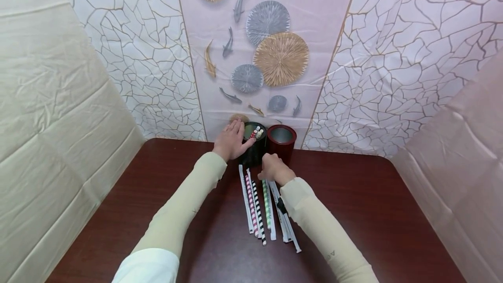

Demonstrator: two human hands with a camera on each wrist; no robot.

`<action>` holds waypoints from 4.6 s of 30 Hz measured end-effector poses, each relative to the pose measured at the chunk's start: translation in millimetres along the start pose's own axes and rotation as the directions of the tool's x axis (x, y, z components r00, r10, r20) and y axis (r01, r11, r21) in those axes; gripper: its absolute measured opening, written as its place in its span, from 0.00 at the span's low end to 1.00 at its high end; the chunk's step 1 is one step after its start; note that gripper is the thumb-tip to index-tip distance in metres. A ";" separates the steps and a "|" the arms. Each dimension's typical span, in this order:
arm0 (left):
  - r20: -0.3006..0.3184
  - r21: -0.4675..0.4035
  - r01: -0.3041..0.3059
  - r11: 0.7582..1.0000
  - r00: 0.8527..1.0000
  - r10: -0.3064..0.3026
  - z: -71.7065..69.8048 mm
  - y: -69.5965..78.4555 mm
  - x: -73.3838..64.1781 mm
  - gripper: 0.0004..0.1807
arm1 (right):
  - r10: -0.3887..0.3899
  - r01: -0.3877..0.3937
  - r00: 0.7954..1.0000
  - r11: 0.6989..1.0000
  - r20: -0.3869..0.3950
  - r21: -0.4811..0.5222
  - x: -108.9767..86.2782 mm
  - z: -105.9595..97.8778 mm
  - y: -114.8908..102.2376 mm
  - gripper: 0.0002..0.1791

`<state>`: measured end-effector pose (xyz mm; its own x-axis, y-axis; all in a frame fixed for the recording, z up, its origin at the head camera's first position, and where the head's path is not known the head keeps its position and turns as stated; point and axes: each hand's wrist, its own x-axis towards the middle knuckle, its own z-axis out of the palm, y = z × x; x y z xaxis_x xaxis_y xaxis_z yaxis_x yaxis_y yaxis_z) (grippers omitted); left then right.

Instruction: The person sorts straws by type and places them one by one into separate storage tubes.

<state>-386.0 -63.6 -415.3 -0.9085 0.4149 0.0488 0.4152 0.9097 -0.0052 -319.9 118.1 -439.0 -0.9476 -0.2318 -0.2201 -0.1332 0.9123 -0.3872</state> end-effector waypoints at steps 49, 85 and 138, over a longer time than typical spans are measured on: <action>0.001 0.005 -0.004 1.000 1.000 0.004 2.5 -1.7 2.9 0.49 | 0.124 -0.117 0.991 0.986 -0.051 0.115 7.1 12.0 -1.1 0.16; 0.014 -0.012 0.009 1.000 1.000 -0.009 3.2 -1.4 2.5 0.49 | -0.190 0.180 0.935 0.982 -0.298 -0.062 -52.8 -92.0 -34.0 0.07; 0.008 -0.001 0.002 1.000 1.000 -0.002 5.3 -2.1 4.3 0.49 | -0.220 0.648 0.347 0.759 -0.912 0.063 -13.0 -161.6 -73.1 0.11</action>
<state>-391.0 -63.6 -420.3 -0.9095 0.4137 0.0413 0.4139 0.9103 -0.0038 -344.9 108.9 -263.1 -0.5643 0.0270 0.8251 -0.6964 0.5213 -0.4933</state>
